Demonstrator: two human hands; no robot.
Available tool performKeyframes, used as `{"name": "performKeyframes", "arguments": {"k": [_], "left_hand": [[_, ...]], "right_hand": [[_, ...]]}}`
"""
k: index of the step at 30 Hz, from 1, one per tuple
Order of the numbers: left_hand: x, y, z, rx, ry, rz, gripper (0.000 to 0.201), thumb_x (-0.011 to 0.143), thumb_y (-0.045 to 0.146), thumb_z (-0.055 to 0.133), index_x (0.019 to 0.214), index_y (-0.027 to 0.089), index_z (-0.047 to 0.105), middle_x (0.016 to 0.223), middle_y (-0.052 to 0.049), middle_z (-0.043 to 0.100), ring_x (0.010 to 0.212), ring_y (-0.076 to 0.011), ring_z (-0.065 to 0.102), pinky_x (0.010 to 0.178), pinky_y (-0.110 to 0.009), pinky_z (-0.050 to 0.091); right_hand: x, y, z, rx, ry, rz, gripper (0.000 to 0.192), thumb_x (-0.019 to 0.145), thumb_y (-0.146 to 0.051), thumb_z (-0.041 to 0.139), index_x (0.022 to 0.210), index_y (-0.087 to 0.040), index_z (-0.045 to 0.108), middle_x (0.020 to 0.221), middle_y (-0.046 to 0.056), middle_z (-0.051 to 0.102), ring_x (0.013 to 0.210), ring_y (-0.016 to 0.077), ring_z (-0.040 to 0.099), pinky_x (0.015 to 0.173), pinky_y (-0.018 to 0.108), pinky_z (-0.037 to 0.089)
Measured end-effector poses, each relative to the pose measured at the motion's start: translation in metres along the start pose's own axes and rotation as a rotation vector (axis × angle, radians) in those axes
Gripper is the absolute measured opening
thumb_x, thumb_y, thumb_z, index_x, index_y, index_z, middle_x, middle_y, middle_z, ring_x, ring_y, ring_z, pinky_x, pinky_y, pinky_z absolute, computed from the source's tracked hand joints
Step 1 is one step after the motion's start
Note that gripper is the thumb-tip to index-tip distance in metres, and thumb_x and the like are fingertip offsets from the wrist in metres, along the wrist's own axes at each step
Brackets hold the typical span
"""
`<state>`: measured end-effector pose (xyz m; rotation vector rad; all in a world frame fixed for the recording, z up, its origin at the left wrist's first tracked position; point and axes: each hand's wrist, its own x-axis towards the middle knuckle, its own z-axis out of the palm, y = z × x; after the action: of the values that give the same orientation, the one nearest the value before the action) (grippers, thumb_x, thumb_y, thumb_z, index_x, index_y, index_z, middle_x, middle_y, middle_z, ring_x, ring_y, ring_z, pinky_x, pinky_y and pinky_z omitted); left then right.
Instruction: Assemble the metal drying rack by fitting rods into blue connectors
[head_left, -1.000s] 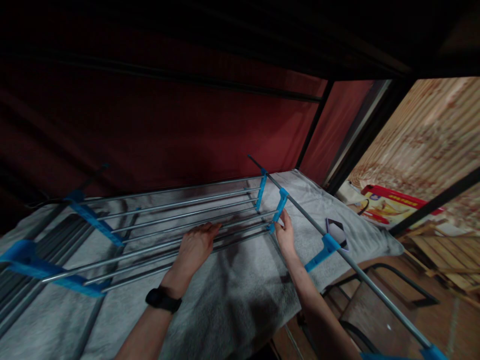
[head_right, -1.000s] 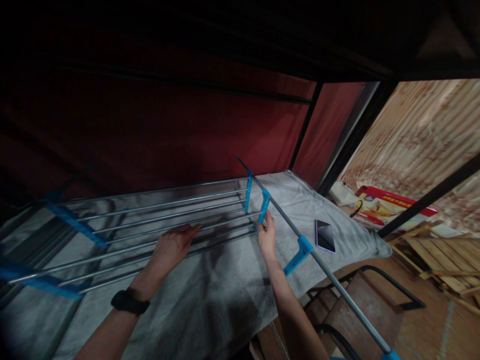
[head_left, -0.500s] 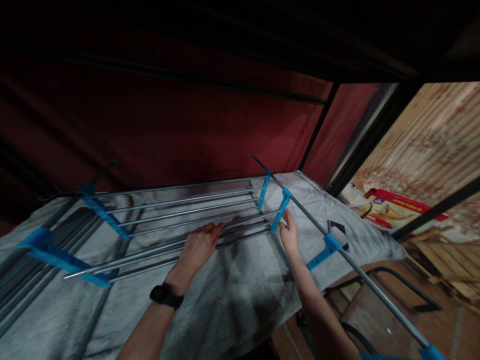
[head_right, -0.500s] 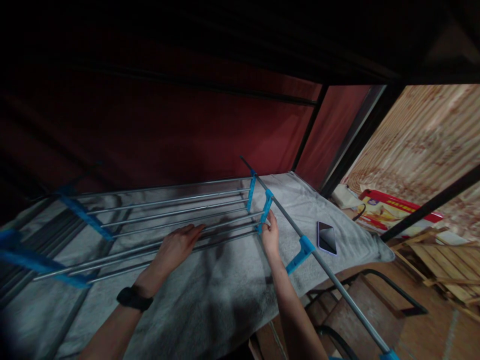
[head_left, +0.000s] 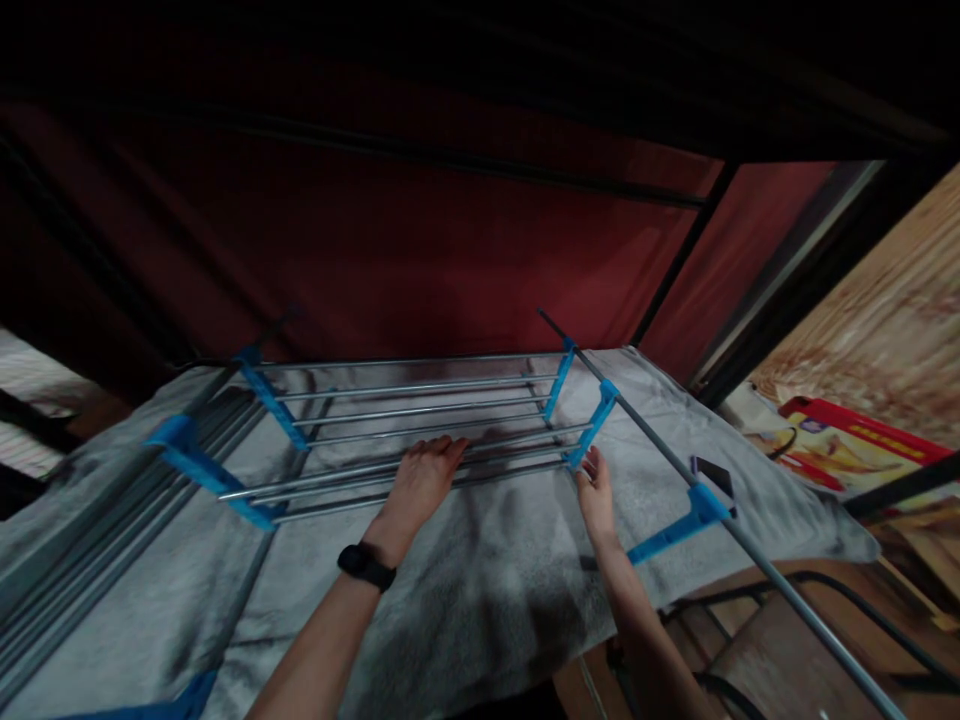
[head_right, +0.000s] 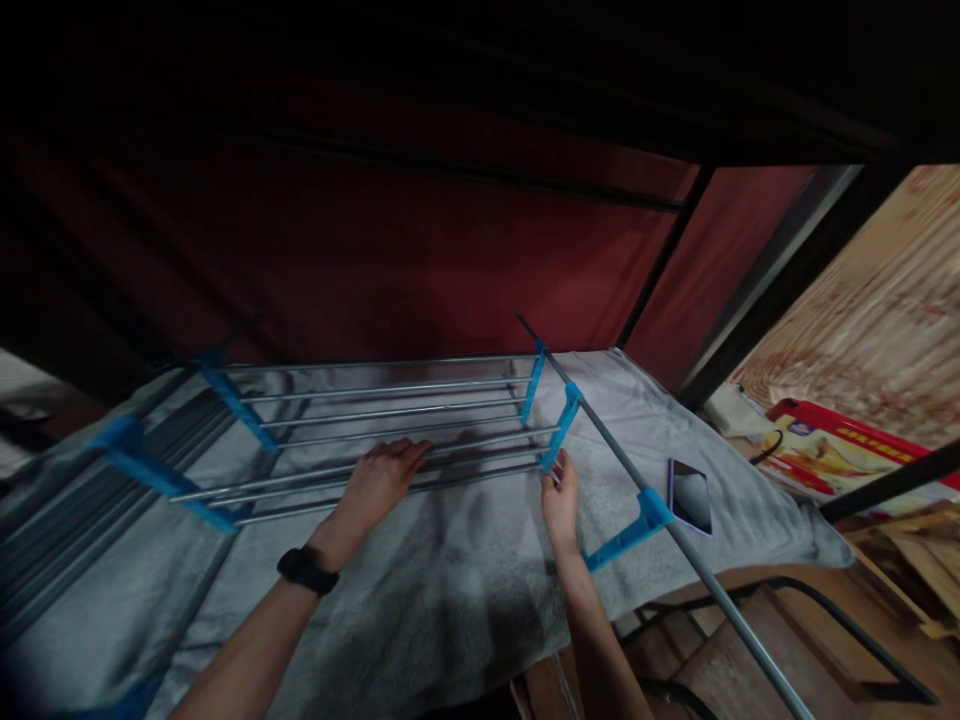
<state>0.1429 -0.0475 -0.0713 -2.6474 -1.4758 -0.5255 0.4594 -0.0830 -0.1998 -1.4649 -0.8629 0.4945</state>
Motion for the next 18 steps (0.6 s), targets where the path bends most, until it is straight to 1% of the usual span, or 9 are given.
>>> {"name": "performKeyframes", "arguments": {"k": [3,6,9,12,14,16,18], "left_hand": [[-0.003,0.000,0.000,-0.001,0.033,-0.004,0.034,0.100,0.021,0.051,0.131,0.023,0.065,0.099,-0.008,0.072,0.089,-0.0238,0.068,0.084,-0.037,0.046],[-0.007,-0.002,-0.001,-0.003,0.074,-0.001,0.034,0.100,0.022,0.053,0.132,0.022,0.063,0.102,-0.007,0.071,0.094,-0.0232,0.066,0.088,-0.038,0.045],[-0.014,-0.003,-0.002,0.018,0.121,-0.002,0.038,0.099,0.019,0.053,0.137,0.022,0.058,0.108,-0.007,0.070,0.099,-0.0233,0.064,0.093,-0.039,0.045],[-0.024,-0.005,-0.002,0.030,0.156,0.001,0.043,0.098,0.016,0.053,0.140,0.023,0.055,0.115,-0.008,0.068,0.105,-0.0237,0.062,0.102,-0.043,0.043],[-0.030,-0.007,-0.002,0.028,0.170,-0.004,0.044,0.096,0.013,0.053,0.139,0.023,0.055,0.118,-0.008,0.068,0.109,-0.0237,0.062,0.108,-0.045,0.041],[-0.037,-0.008,-0.001,0.031,0.203,-0.031,0.046,0.095,0.011,0.053,0.139,0.023,0.055,0.125,-0.009,0.066,0.115,-0.0245,0.060,0.113,-0.048,0.039],[-0.048,-0.009,0.000,0.033,0.249,-0.063,0.048,0.095,0.010,0.052,0.141,0.024,0.053,0.133,-0.010,0.062,0.124,-0.0252,0.057,0.116,-0.050,0.037]], "right_hand": [[-0.010,0.009,-0.002,-0.061,-0.032,0.023,0.071,0.078,-0.042,0.056,0.145,-0.018,0.049,0.144,0.016,0.055,0.119,0.0273,0.059,0.107,0.049,0.045],[-0.019,0.019,-0.004,-0.111,-0.061,0.027,0.070,0.078,-0.043,0.057,0.143,-0.018,0.052,0.142,0.016,0.057,0.118,0.0283,0.059,0.109,0.050,0.043],[-0.030,0.030,-0.004,-0.123,-0.113,0.044,0.073,0.077,-0.045,0.058,0.144,-0.018,0.051,0.142,0.016,0.056,0.117,0.0285,0.060,0.107,0.050,0.045],[-0.042,0.043,-0.002,-0.119,-0.168,0.068,0.074,0.076,-0.047,0.058,0.145,-0.022,0.050,0.143,0.013,0.055,0.116,0.0277,0.061,0.105,0.048,0.047],[-0.050,0.053,-0.001,-0.128,-0.194,0.091,0.073,0.075,-0.049,0.059,0.143,-0.023,0.052,0.138,0.012,0.058,0.114,0.0277,0.062,0.102,0.047,0.049],[-0.055,0.062,0.000,-0.161,-0.217,0.107,0.070,0.075,-0.050,0.059,0.139,-0.022,0.056,0.129,0.011,0.062,0.110,0.0277,0.063,0.099,0.046,0.051],[-0.060,0.068,0.001,-0.221,-0.246,0.072,0.064,0.076,-0.050,0.057,0.133,-0.020,0.060,0.122,0.011,0.064,0.108,0.0280,0.063,0.100,0.047,0.051]]}}
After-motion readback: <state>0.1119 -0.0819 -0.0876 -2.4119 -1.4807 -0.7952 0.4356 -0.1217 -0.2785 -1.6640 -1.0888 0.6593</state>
